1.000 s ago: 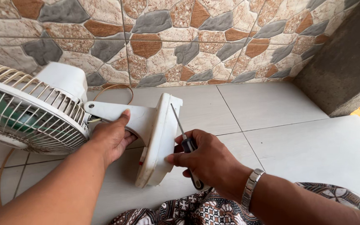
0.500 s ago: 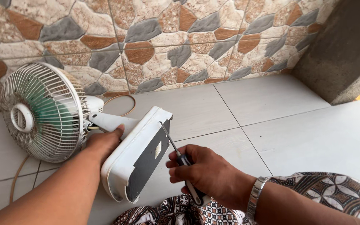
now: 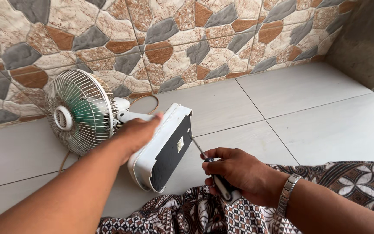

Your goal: The person uses a screwdriver to remove screws from the base of a table fan, then detaches the front grille and fan blades. The person continues to unscrew the rear grille and motor housing, leaving the fan partially disassembled on the floor.

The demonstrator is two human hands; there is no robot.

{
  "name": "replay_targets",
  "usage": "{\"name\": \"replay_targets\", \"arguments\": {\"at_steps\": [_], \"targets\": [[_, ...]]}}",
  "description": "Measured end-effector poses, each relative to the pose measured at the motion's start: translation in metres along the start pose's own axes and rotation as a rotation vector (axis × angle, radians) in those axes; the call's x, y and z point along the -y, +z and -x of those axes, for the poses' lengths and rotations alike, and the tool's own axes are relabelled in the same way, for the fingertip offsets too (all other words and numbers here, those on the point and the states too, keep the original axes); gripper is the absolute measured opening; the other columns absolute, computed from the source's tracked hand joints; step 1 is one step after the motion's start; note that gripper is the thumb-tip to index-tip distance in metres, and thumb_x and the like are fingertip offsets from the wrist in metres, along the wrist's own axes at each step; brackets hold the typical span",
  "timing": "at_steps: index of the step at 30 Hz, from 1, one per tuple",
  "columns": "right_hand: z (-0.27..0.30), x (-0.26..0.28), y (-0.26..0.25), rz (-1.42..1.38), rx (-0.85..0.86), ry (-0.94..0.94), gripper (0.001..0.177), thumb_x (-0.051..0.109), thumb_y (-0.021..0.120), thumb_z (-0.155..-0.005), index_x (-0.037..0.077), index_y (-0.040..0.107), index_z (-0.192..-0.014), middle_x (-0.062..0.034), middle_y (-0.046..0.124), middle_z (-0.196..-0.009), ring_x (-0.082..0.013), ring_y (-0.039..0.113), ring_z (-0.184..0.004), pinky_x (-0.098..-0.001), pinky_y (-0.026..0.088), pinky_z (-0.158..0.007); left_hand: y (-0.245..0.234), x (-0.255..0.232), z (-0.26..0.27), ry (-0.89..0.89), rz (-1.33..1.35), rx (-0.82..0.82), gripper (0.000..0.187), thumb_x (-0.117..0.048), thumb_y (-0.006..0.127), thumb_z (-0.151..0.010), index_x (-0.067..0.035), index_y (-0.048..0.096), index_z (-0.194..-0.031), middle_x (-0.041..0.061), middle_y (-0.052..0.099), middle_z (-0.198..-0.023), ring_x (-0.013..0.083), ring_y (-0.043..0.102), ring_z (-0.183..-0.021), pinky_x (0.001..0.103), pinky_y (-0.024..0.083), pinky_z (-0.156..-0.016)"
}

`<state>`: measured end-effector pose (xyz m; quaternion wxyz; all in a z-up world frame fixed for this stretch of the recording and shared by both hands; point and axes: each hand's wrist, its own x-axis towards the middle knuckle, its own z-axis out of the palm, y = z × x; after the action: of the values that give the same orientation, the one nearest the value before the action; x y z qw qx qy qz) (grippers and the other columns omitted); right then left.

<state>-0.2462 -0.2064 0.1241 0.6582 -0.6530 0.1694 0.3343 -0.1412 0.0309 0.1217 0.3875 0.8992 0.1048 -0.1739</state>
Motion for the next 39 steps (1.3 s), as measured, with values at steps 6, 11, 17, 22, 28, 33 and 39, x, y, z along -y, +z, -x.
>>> {"name": "replay_targets", "arguments": {"at_steps": [6, 11, 17, 22, 28, 33, 39], "targets": [[0.015, -0.006, -0.003, -0.002, -0.048, 0.002, 0.038, 0.029, 0.053, -0.101, 0.01, 0.055, -0.133, -0.0085, 0.066, -0.099, -0.0179, 0.067, -0.083, -0.0322, 0.062, -0.066, 0.022, -0.021, 0.019, 0.009, -0.539, -0.076, 0.093, -0.067, 0.07, -0.08, -0.003, 0.051, -0.144, 0.018, 0.066, -0.133, 0.0313, 0.067, -0.121, 0.04, 0.053, -0.102], [0.026, -0.011, -0.014, -0.006, -0.023, -0.062, 0.035, 0.023, 0.061, -0.099, 0.008, 0.059, -0.13, -0.0083, 0.068, -0.096, -0.0151, 0.066, -0.08, -0.0304, 0.059, -0.065, 0.028, -0.028, 0.015, 0.037, -0.655, -0.12, 0.091, -0.063, 0.076, -0.081, -0.001, 0.051, -0.141, 0.022, 0.065, -0.132, 0.0353, 0.065, -0.121, 0.041, 0.053, -0.102], [0.034, -0.014, -0.024, -0.011, -0.015, -0.07, 0.037, 0.022, 0.064, -0.096, 0.011, 0.06, -0.131, -0.0077, 0.065, -0.09, -0.0152, 0.064, -0.078, -0.0312, 0.059, -0.068, 0.022, -0.026, 0.008, 0.058, -0.646, -0.139, 0.077, -0.058, 0.076, -0.081, -0.003, 0.062, -0.133, 0.02, 0.07, -0.128, 0.034, 0.07, -0.115, 0.041, 0.055, -0.101], [0.044, -0.006, -0.022, 0.089, 0.098, -0.116, 0.039, 0.026, 0.059, -0.097, 0.014, 0.06, -0.134, -0.0058, 0.067, -0.095, -0.0128, 0.064, -0.079, -0.0298, 0.055, -0.064, -0.006, -0.036, 0.007, 0.063, -0.537, -0.15, 0.073, -0.056, 0.079, -0.077, -0.004, 0.068, -0.127, 0.018, 0.074, -0.122, 0.0306, 0.074, -0.107, 0.04, 0.057, -0.097], [0.045, 0.009, -0.006, 0.212, 0.109, -0.192, 0.039, 0.029, 0.06, -0.097, 0.012, 0.059, -0.132, -0.0069, 0.07, -0.1, -0.0122, 0.067, -0.08, -0.0267, 0.056, -0.064, -0.039, -0.044, 0.013, -0.004, -0.222, -0.037, 0.064, -0.044, 0.078, -0.076, 0.0, 0.073, -0.123, 0.016, 0.08, -0.112, 0.0274, 0.079, -0.091, 0.042, 0.063, -0.08], [0.043, 0.019, 0.006, 0.321, 0.15, -0.259, 0.041, 0.027, 0.064, -0.098, 0.012, 0.059, -0.136, -0.0119, 0.066, -0.09, -0.0172, 0.057, -0.07, -0.0276, 0.051, -0.059, -0.055, -0.05, 0.009, 0.027, -0.125, -0.092, 0.084, -0.041, 0.089, -0.079, 0.001, 0.046, -0.137, 0.019, 0.066, -0.117, 0.0246, 0.073, -0.091, 0.041, 0.063, -0.076], [0.045, 0.012, 0.015, 0.405, 0.123, -0.198, 0.045, 0.034, 0.056, -0.098, 0.016, 0.058, -0.14, -0.0023, 0.073, -0.098, -0.0087, 0.07, -0.077, -0.0241, 0.061, -0.068, -0.066, -0.058, 0.009, -0.011, -0.086, -0.058, 0.063, -0.039, 0.083, -0.077, 0.004, 0.067, -0.121, 0.017, 0.078, -0.108, 0.0253, 0.077, -0.086, 0.041, 0.062, -0.072]]}}
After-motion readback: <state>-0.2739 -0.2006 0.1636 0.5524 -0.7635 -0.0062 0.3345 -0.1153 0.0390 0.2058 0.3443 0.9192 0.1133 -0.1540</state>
